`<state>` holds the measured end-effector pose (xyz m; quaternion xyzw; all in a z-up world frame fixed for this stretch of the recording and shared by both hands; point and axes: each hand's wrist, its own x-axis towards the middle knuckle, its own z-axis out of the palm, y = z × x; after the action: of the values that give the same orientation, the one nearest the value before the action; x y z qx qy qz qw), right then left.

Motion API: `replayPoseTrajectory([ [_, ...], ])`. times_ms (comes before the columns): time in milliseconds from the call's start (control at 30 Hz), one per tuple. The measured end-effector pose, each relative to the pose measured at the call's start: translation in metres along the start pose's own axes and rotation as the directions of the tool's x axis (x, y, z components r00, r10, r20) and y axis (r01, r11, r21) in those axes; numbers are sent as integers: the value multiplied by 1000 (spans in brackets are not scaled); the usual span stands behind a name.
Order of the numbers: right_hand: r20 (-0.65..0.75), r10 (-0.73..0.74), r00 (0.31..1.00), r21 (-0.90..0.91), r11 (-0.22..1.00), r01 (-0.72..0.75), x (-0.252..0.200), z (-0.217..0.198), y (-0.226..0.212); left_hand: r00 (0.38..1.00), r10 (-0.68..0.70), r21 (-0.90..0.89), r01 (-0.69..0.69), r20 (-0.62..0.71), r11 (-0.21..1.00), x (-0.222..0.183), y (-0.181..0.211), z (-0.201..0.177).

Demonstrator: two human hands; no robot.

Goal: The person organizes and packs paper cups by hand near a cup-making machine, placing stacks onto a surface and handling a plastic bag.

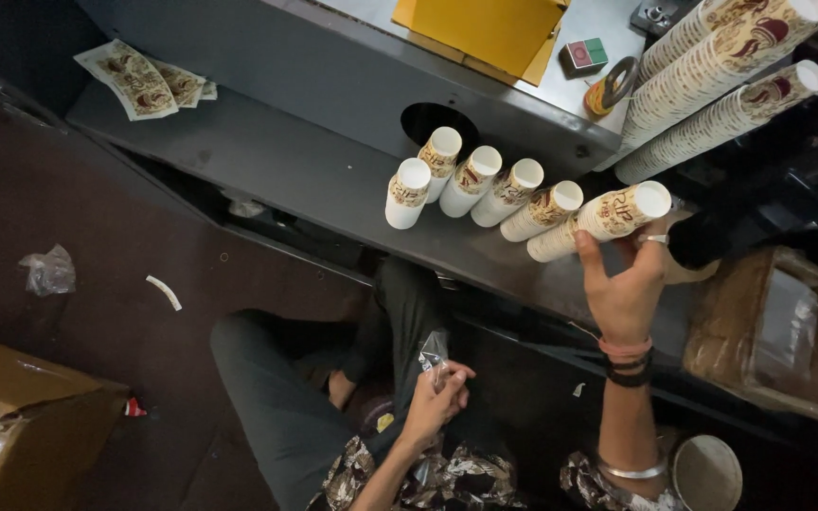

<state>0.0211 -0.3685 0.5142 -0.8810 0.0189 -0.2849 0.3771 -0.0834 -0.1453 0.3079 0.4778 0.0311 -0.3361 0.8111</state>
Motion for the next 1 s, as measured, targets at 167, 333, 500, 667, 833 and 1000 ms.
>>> replayPoseTrajectory([
  [167, 4, -16, 1000, -24, 1000, 16, 3, -6, -8, 1000, -15, 10, 15, 4, 1000, 1, -5, -2],
  [333, 13, -16, 1000, 155, 988, 14, 8, -12, -12, 1000, -3, 8, 3, 14, 1000, 3, -13, -5],
  [500, -153, -62, 986, 264, 959, 101, 11, -24, -21, 1000, 8, 20, -9, 3, 1000, 0, -2, -1],
  [667, -209, 5, 978, 159, 987, 28, 4, -30, 36, 1000, 27, 14, -27, 5, 1000, 0, -2, 0],
  [833, -60, 176, 983, -382, 905, -186, -14, 6, 115, 1000, 15, -7, -15, -2, 1000, 1, -3, -1],
  [1000, -143, -33, 989, -281, 960, -9, -5, 7, 92, 1000, -17, -50, 17, 8, 999, 2, -9, -3],
])
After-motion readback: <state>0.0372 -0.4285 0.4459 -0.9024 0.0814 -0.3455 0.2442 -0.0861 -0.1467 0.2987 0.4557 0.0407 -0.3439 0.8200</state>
